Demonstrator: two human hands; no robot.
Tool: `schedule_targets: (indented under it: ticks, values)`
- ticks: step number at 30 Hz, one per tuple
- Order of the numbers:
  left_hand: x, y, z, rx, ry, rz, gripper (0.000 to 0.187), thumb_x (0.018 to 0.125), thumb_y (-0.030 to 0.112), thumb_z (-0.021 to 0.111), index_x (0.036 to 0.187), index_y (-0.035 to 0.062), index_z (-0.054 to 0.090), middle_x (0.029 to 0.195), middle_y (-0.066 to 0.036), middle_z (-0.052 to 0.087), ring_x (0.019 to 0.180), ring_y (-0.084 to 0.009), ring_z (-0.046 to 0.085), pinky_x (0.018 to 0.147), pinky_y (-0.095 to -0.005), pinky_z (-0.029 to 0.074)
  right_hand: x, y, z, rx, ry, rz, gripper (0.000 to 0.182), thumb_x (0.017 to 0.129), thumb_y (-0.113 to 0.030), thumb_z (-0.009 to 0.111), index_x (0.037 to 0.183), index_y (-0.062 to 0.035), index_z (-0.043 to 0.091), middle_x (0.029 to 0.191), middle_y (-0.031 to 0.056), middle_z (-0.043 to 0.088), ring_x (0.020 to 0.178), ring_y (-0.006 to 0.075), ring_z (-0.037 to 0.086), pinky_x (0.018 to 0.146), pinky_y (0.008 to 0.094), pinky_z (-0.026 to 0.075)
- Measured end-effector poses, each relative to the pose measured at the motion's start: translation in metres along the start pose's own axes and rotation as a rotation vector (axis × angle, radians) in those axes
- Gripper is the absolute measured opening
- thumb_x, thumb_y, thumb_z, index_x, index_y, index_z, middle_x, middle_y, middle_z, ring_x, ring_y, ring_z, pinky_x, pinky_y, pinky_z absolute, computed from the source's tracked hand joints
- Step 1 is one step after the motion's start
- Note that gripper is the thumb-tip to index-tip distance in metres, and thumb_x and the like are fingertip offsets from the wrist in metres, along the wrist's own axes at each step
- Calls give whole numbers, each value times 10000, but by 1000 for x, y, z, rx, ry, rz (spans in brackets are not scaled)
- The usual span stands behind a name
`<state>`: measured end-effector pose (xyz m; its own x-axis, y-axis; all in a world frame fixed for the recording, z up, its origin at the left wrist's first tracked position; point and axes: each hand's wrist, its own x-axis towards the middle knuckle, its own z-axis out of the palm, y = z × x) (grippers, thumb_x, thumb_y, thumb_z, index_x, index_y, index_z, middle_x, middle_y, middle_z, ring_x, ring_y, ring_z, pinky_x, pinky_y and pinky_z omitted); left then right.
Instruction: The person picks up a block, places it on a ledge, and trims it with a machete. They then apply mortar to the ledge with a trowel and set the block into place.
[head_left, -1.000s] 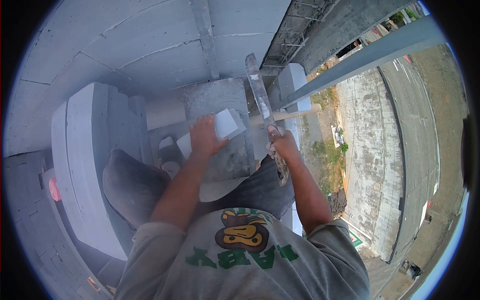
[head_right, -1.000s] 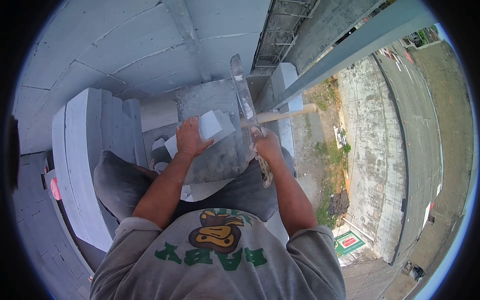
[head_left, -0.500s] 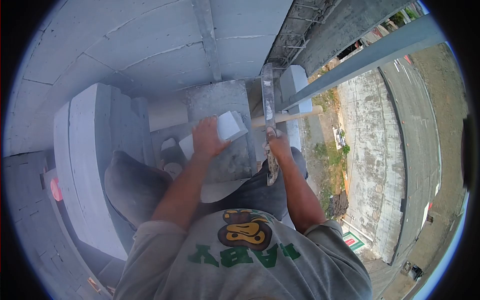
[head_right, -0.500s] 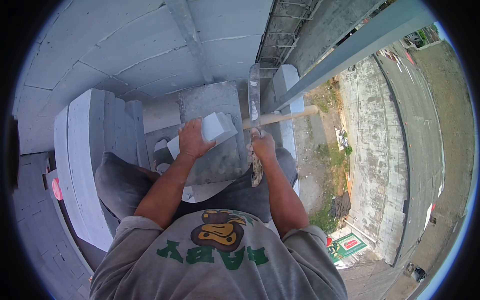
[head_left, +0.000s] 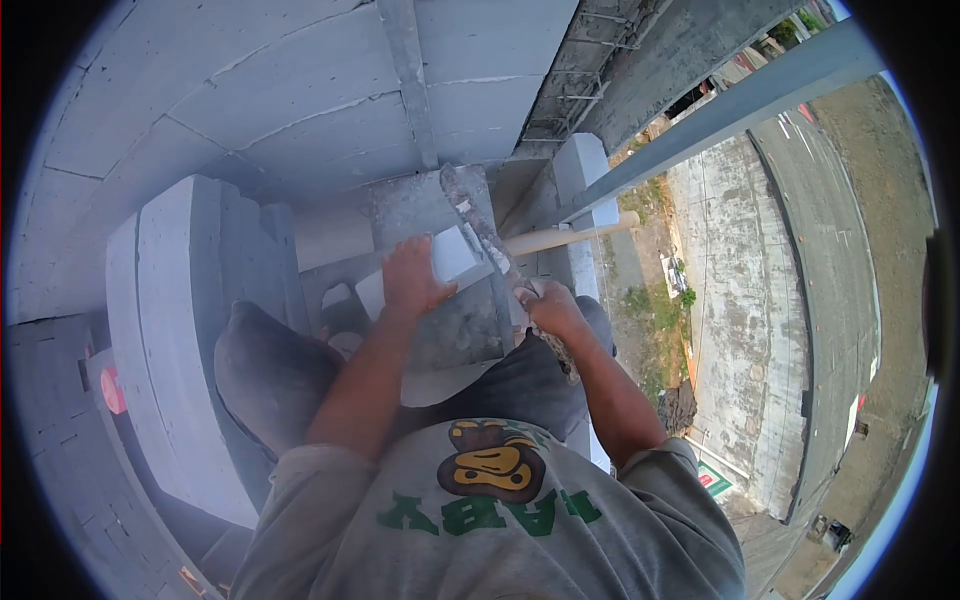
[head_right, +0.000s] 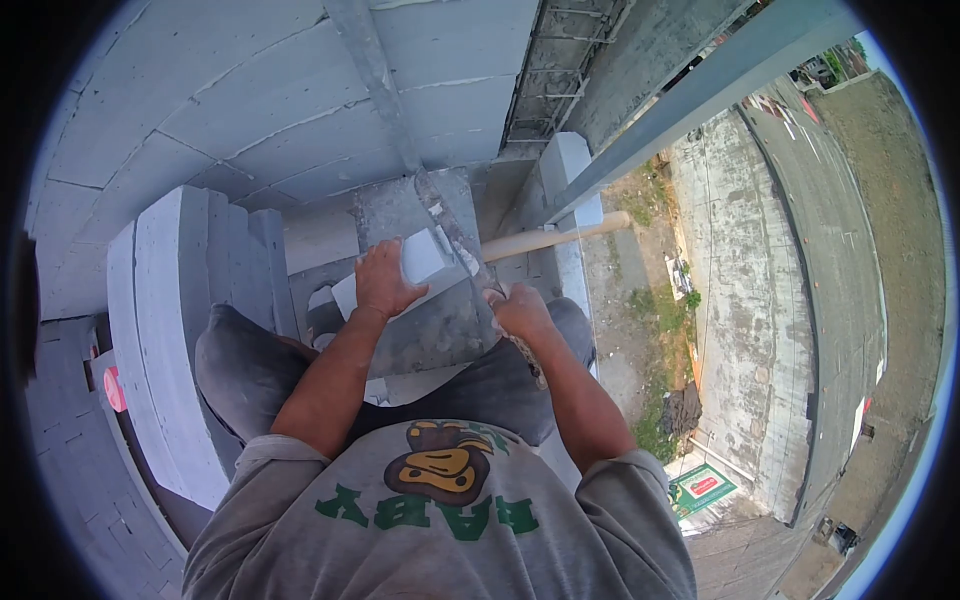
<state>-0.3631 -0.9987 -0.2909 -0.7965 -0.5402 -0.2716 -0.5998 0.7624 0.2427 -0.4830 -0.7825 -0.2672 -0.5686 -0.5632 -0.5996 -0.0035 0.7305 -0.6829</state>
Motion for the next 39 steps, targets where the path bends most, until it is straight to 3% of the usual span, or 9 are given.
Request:
schedule_targets:
  ticks: [6,9,12,19,21,25,30,36,39]
  values:
    - [1,-1,-1,-30,-5,-2,948,615,485,846,1392,93,470,1300,-91,533,1264,-273,483,1077,-489,350,-24,-54,-8,-6,380,-358,339,971,-272,543,1089,44,580,830,277,670,846,502,631,762,550,486]
    - [-7,5,-1,-5,-6,-21,945,611,483,849,1388,96,474,1294,-94,532,1261,-275,484,1073,-495,351,-24,-62,4,-150,458,-258,338,972,-246,507,1149,41,512,848,291,671,866,479,650,788,549,494]
    - [-5,2,2,-23,21,-4,946,603,477,853,1385,101,478,1285,-95,534,1259,-276,486,1071,-496,351,-1,-8,54,-601,169,-209,321,970,-219,485,1166,35,488,869,286,678,865,456,668,808,547,506]
    - [1,-2,-1,-42,6,5,939,599,444,854,1387,101,477,1297,-89,536,1262,-278,488,1055,-498,369,-43,-76,5,-581,229,-169,299,967,-197,477,1174,19,491,861,250,688,852,422,685,809,535,519]
    - [4,-2,-6,-30,-28,-10,942,596,442,854,1389,101,476,1298,-87,540,1263,-280,489,1050,-498,379,-54,-94,-3,-391,448,-348,292,963,-187,487,1171,18,492,850,245,688,845,414,689,805,533,521]
    - [5,-3,-5,-45,-13,-15,939,600,446,855,1387,99,478,1292,-88,545,1261,-284,493,1057,-501,376,-30,-55,32,-350,410,-291,288,958,-186,501,1161,18,498,872,253,686,875,403,687,817,525,519]
    - [1,-1,-5,-6,6,1,938,604,462,859,1380,97,478,1282,-89,548,1255,-284,497,1042,-498,384,-6,-28,27,-576,54,-149,341,957,-201,504,1178,58,496,949,285,674,958,405,669,857,502,510]
    - [-6,2,4,17,54,13,909,612,455,852,1364,100,484,1267,-90,548,1236,-276,506,1033,-489,387,-39,-97,-10,-323,267,-173,447,949,-202,499,1287,88,455,1038,303,666,966,445,656,882,507,508]
    - [-7,4,1,-2,28,-1,915,613,445,850,1374,99,477,1280,-88,542,1247,-271,498,1042,-491,379,3,-12,45,-604,129,-162,418,950,-219,512,1234,85,473,988,311,666,956,441,659,870,511,505]
